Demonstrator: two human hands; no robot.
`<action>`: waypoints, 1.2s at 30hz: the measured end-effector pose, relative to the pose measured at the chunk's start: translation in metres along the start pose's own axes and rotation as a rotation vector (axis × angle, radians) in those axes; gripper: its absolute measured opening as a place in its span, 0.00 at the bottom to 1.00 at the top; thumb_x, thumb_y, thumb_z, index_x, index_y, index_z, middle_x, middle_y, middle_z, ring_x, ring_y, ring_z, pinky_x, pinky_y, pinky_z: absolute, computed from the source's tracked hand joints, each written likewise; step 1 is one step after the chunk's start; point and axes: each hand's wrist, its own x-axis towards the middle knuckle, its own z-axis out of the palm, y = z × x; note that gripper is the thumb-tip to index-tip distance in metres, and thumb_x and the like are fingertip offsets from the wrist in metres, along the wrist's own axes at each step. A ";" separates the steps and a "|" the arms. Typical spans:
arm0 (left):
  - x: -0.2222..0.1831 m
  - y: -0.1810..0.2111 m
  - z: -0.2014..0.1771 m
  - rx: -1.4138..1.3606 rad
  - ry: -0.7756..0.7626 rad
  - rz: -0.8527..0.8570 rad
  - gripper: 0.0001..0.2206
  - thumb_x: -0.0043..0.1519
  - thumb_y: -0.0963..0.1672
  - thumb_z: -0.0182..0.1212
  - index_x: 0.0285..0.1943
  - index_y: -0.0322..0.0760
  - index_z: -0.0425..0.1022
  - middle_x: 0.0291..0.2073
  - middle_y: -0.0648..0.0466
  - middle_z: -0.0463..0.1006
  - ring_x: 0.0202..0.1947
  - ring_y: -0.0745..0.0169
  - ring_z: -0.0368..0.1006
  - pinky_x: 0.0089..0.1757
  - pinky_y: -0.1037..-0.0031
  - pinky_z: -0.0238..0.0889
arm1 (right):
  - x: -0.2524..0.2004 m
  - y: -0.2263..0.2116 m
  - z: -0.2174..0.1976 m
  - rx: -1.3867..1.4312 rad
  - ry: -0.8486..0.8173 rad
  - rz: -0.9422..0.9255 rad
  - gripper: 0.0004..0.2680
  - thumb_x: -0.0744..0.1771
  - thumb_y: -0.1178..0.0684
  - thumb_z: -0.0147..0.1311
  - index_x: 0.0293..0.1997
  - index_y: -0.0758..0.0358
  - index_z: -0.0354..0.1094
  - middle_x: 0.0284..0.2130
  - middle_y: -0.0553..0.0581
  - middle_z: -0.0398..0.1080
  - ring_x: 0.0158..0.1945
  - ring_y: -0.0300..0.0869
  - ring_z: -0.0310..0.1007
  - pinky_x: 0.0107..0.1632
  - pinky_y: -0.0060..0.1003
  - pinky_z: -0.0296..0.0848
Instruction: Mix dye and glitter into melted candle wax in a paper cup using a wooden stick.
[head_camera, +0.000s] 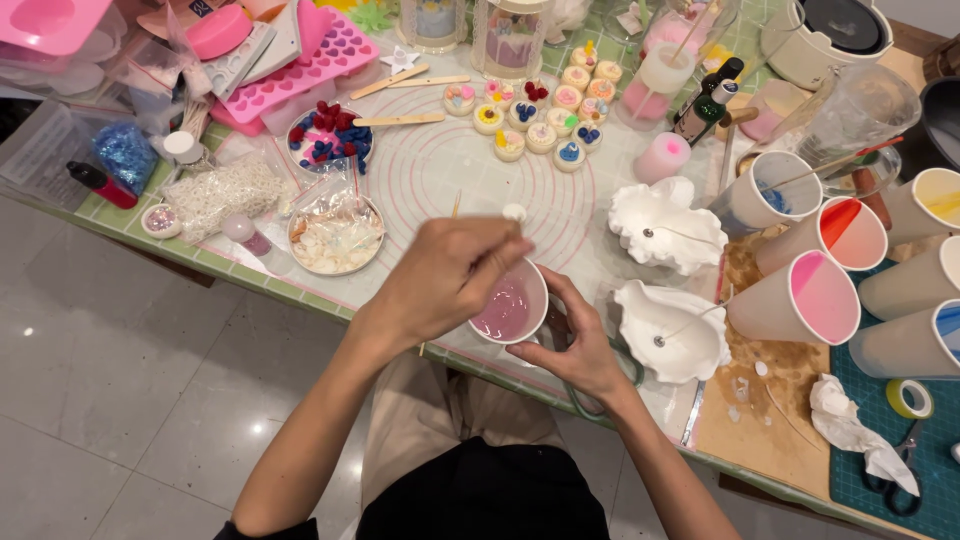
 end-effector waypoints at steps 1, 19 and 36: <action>0.001 0.003 0.000 -0.001 -0.001 0.003 0.09 0.67 0.42 0.59 0.38 0.27 0.72 0.28 0.44 0.73 0.30 0.45 0.73 0.35 0.61 0.64 | 0.000 0.000 0.000 -0.002 0.002 -0.001 0.33 0.60 0.61 0.69 0.73 0.66 0.51 0.63 0.58 0.63 0.66 0.42 0.65 0.67 0.40 0.68; 0.032 0.009 0.010 -0.014 0.045 0.051 0.11 0.69 0.42 0.58 0.36 0.27 0.71 0.24 0.43 0.70 0.25 0.46 0.69 0.31 0.63 0.61 | 0.000 -0.006 0.001 -0.004 0.019 0.040 0.32 0.60 0.60 0.69 0.72 0.65 0.53 0.61 0.57 0.65 0.63 0.40 0.67 0.65 0.39 0.69; 0.041 0.008 -0.001 0.174 0.080 0.020 0.11 0.69 0.43 0.58 0.35 0.29 0.73 0.23 0.41 0.74 0.25 0.41 0.72 0.31 0.56 0.61 | -0.001 -0.006 0.001 -0.053 0.035 0.028 0.32 0.61 0.59 0.69 0.72 0.65 0.54 0.61 0.57 0.66 0.63 0.39 0.67 0.65 0.37 0.68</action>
